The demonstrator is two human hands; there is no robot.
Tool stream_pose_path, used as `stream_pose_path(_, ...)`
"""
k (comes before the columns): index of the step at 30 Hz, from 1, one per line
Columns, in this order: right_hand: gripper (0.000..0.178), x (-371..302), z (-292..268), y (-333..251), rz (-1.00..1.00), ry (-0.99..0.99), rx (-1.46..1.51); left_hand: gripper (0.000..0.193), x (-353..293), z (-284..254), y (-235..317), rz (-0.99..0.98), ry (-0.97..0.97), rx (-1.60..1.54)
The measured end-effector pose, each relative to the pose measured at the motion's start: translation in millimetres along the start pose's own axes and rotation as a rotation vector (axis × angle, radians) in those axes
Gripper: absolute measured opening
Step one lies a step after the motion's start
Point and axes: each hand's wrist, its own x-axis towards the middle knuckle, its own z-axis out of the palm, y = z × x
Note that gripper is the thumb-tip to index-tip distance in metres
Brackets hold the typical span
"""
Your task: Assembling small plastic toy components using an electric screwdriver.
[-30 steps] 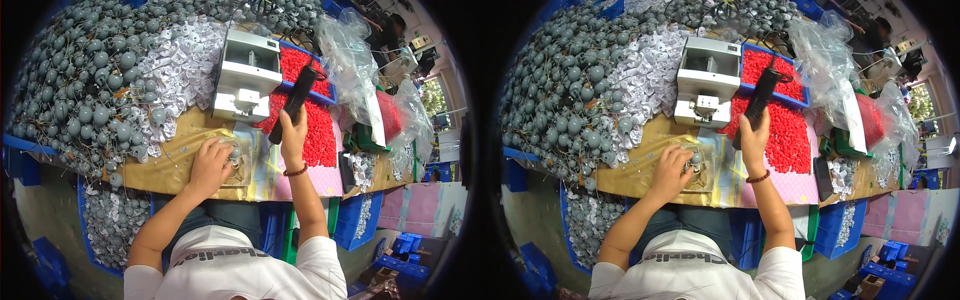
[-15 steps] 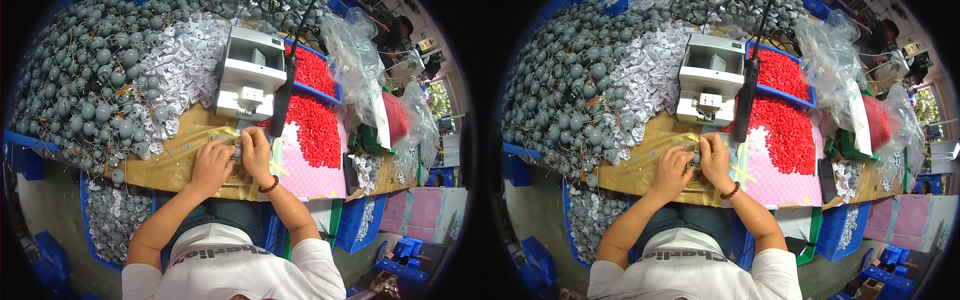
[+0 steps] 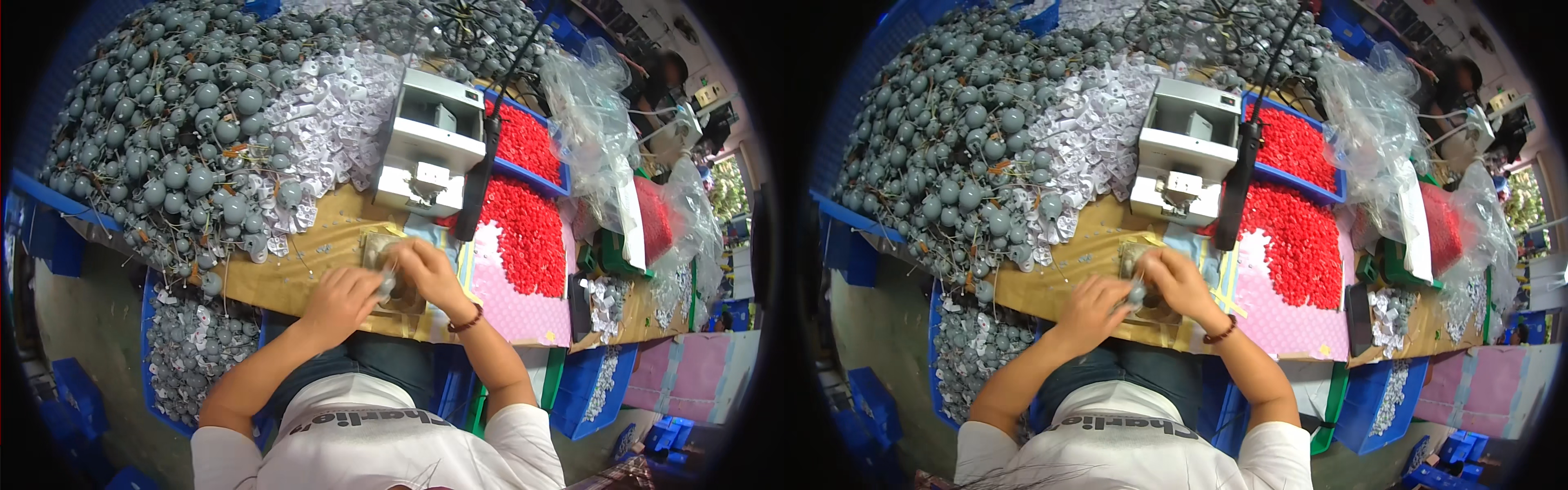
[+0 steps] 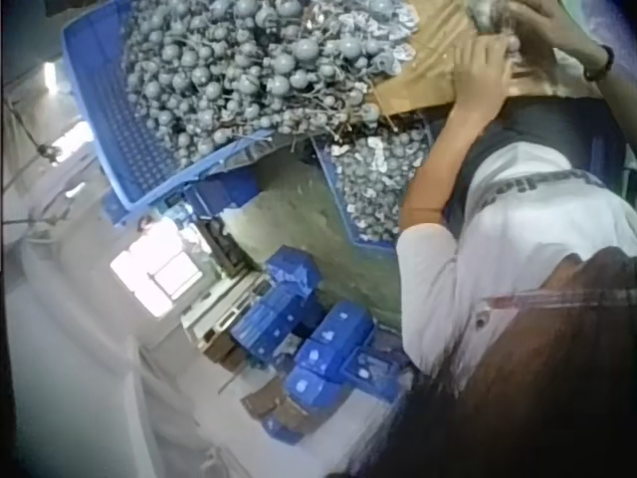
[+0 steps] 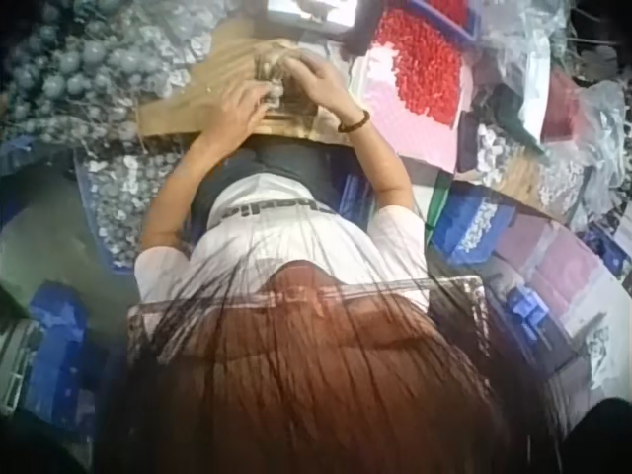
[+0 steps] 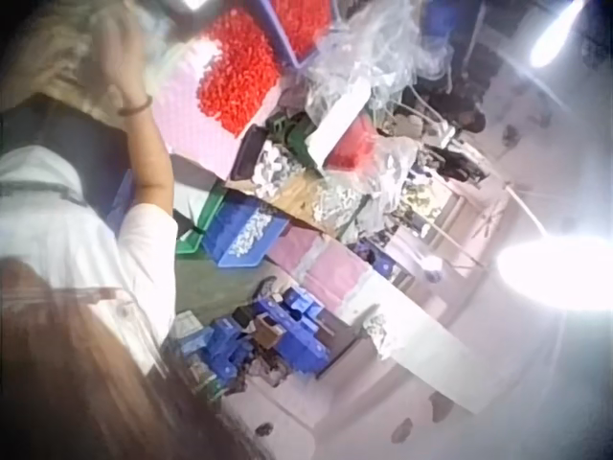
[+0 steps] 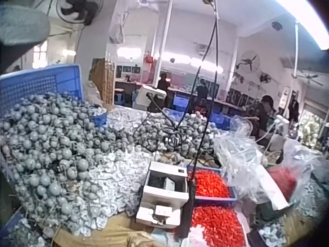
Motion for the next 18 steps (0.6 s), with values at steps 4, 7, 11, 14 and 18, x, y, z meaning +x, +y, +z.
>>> stream_pose_path(4, 0.024, -30, -37, -13, 0.090, -0.117, 0.104, 0.035, -76, -108, -7, -0.154, -0.605, 0.216)
stream_pose_path(7, 0.022, -37, -57, -4, 0.088, -0.072, 0.101, 0.034, -100, -156, -4, -0.275, -0.761, 0.314)
stream_pose_path(11, 0.018, -41, -76, 10, 0.097, -0.003, -0.110, 0.034, -18, -112, -3, -0.001, -0.221, 0.446)
stream_pose_path(14, 0.016, -40, -92, 0, 0.067, 0.008, -0.495, 0.036, 39, -58, -33, 0.035, -0.064, 0.662)
stream_pose_path(18, 0.010, -35, -136, 14, -0.120, 0.297, -0.809, 0.029, 58, -15, -85, 0.036, -0.171, 0.985)
